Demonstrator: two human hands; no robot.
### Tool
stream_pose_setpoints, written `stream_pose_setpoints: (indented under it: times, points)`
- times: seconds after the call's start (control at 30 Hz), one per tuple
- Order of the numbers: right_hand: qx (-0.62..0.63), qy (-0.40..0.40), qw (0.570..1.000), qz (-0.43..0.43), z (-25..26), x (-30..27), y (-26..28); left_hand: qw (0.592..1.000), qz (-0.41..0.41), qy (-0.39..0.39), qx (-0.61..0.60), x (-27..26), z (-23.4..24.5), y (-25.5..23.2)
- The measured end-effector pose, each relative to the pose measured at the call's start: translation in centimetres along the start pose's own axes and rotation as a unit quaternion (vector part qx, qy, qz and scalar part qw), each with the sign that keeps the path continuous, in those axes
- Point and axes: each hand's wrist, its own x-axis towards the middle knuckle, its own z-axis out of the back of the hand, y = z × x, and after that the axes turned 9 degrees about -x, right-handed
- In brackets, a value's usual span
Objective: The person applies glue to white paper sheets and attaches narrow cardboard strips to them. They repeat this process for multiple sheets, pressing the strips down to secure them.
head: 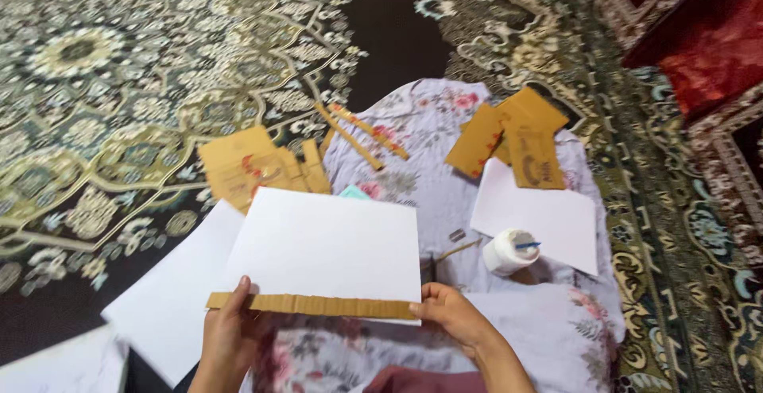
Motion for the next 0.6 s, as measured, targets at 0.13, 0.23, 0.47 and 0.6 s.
stream_pose_setpoints:
  times: [0.13,0.23,0.47,0.6]
  points:
    - [0.073,0.018,0.997,-0.028,-3.2,0.4,-1.5,0.983,-0.132,-0.07,0.106,-3.3,3.4,0.2]
    - [0.077,0.01,0.996,-0.047,-3.7,0.3,-2.3,0.723,-0.502,-0.181,0.44,-5.3,2.2,1.1]
    - [0.129,0.025,0.991,-0.019,-3.1,0.7,-3.4,0.533,-0.498,0.314,0.607,-9.6,-6.6,7.4]
    - [0.178,-0.009,0.983,-0.038,-3.2,0.3,-3.2,0.502,-0.456,0.345,0.649,-10.0,-8.9,8.4]
